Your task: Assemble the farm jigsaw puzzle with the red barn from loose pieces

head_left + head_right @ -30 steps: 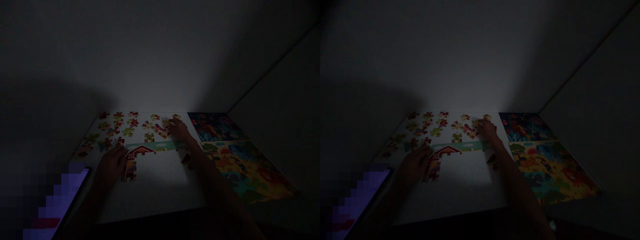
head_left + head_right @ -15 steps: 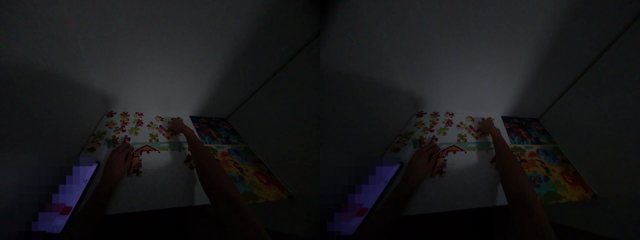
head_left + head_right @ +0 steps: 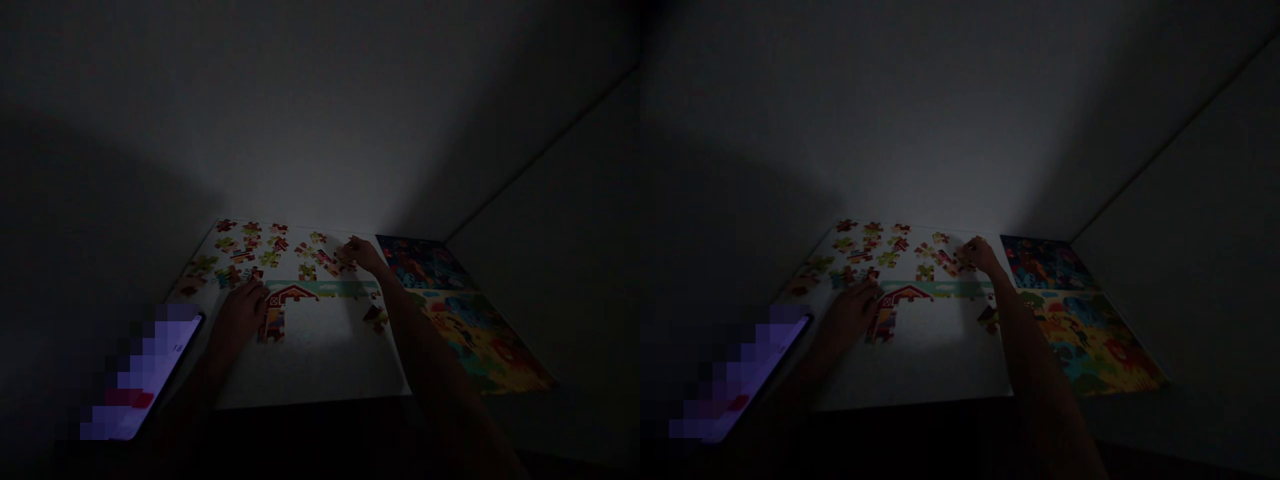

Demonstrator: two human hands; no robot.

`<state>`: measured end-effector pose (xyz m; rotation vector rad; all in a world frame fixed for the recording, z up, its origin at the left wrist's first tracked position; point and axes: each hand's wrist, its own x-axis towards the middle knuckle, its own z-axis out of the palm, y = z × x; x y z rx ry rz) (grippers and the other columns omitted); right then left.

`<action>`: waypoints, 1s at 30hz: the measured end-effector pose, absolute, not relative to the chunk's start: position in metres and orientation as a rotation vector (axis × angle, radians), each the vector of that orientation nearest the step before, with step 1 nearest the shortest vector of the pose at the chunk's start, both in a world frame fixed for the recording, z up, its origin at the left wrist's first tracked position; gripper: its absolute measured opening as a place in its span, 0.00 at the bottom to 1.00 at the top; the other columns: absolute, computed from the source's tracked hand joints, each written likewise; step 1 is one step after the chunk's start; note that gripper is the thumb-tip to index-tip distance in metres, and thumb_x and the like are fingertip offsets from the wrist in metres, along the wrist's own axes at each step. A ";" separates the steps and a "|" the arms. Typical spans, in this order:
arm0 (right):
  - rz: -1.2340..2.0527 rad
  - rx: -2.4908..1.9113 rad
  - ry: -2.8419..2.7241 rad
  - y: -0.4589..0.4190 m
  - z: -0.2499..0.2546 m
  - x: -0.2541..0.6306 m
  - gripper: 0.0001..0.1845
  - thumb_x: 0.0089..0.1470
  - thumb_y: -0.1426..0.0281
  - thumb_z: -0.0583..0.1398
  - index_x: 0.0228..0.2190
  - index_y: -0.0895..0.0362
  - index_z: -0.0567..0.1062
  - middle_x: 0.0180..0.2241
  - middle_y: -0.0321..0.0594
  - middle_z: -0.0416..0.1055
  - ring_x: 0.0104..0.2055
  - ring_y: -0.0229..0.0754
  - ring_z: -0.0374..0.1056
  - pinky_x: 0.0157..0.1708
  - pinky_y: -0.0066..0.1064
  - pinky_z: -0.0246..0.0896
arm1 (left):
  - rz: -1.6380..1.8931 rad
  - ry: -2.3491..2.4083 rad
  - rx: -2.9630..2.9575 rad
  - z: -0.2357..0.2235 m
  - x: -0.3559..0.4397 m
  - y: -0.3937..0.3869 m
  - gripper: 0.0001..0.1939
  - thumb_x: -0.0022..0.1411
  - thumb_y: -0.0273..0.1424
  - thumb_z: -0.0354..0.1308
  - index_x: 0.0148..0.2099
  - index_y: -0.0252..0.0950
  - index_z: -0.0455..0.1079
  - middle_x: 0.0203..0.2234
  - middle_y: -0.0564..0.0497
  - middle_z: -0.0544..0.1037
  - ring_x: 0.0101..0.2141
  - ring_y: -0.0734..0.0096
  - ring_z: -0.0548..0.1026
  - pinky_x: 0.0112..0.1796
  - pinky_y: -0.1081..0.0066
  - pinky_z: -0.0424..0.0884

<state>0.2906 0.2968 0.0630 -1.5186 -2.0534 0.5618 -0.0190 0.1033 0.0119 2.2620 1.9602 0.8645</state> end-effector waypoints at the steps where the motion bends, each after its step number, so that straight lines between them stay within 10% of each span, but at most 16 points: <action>1: 0.610 -1.498 -2.008 0.293 0.062 0.291 0.09 0.52 0.65 0.60 0.27 0.58 0.75 0.28 0.40 0.76 0.33 0.41 0.71 0.32 0.28 0.62 | 0.870 1.956 2.260 0.013 -0.019 0.103 0.15 0.62 0.28 0.48 0.43 0.37 0.76 0.49 0.42 0.79 0.51 0.55 0.75 0.53 0.53 0.71; 30: 1.198 -1.418 -1.606 0.046 0.041 0.227 0.15 0.52 0.56 0.62 0.33 0.53 0.67 0.27 0.32 0.68 0.29 0.39 0.65 0.29 0.29 0.58 | 0.903 1.937 2.236 0.017 -0.014 0.101 0.13 0.62 0.24 0.51 0.43 0.34 0.77 0.50 0.41 0.77 0.54 0.58 0.73 0.58 0.58 0.67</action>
